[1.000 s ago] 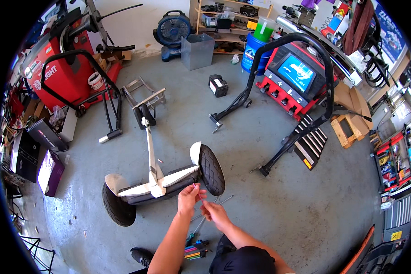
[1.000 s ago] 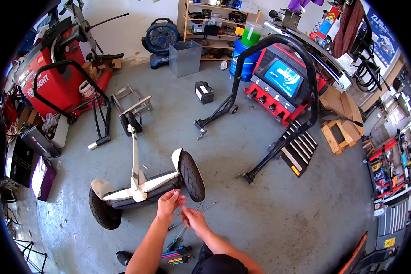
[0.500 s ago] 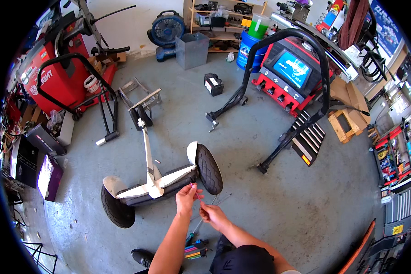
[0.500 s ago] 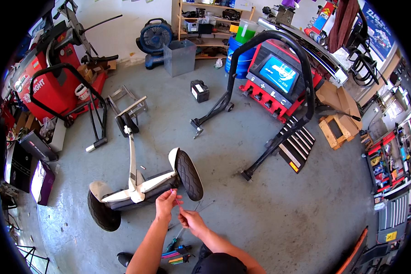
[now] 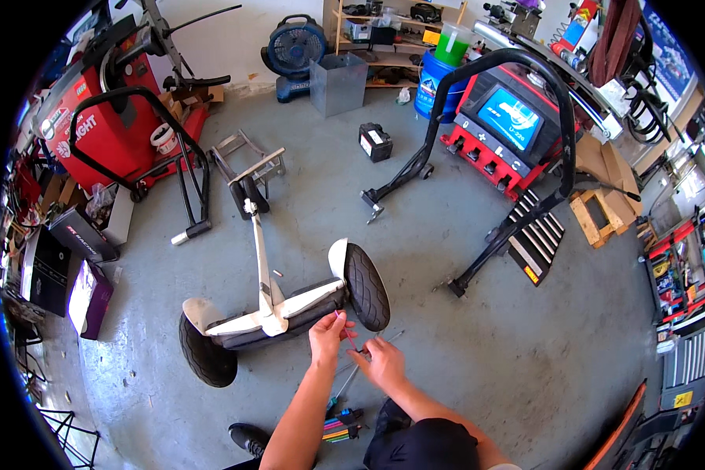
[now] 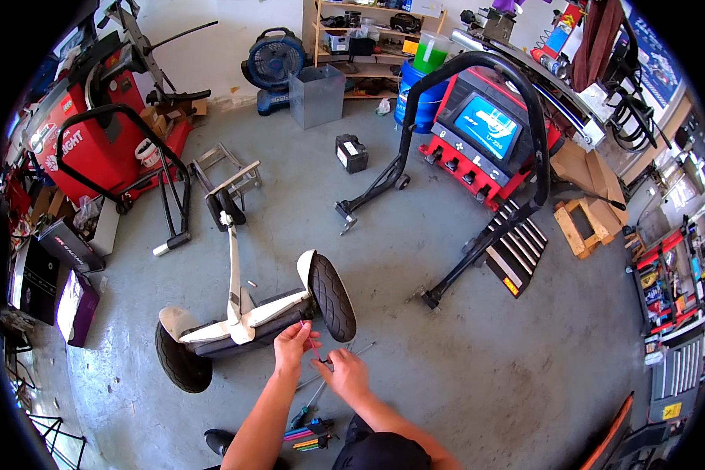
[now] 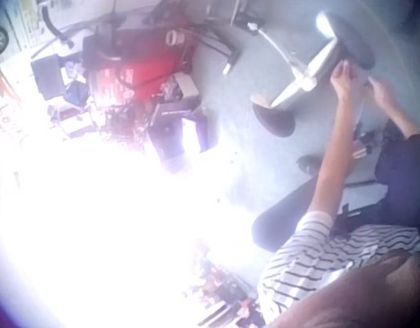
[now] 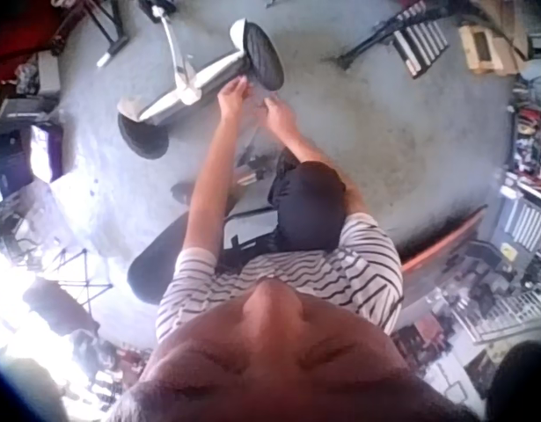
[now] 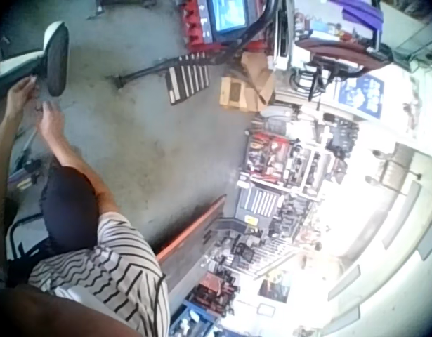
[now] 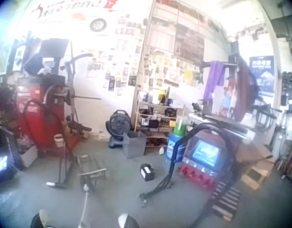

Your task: The person sits on the floor and uses a hex key to tighten a bolt on a self-balancing scooter, then reaches for a plastic bag containing various bolts and washers, sorting through them with their hands.

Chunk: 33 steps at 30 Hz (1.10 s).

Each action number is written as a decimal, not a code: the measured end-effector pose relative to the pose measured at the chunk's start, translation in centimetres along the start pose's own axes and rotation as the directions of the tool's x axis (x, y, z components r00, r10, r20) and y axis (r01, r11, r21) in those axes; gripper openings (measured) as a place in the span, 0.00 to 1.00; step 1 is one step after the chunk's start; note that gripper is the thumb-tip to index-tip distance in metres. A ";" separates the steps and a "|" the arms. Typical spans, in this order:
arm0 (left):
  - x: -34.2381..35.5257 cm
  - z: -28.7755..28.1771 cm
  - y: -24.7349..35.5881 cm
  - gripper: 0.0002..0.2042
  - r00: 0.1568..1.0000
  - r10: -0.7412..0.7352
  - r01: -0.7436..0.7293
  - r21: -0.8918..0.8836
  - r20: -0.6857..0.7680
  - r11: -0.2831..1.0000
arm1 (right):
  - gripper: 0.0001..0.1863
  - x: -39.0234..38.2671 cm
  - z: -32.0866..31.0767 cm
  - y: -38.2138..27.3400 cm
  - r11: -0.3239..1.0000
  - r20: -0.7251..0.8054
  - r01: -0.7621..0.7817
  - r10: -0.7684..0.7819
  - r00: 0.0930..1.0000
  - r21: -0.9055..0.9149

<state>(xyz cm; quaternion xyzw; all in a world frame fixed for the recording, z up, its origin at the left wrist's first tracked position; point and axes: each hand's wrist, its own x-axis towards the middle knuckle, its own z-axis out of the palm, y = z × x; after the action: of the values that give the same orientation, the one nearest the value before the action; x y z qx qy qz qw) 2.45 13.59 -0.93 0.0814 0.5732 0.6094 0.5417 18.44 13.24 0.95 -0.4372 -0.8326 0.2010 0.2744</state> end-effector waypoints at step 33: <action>0.7 2.0 -1.5 0.15 1.000 0.000 -0.001 -0.072 -0.004 0.997 | 0.21 -0.9 1.3 3.0 0.123 0.649 -0.708 0.317 0.692 0.695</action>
<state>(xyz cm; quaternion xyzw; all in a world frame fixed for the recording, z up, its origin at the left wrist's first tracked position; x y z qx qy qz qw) 4.44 15.01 -1.82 0.0607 0.5518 0.6300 0.5431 19.88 13.97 -2.05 -0.4224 -0.3883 0.7863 0.2295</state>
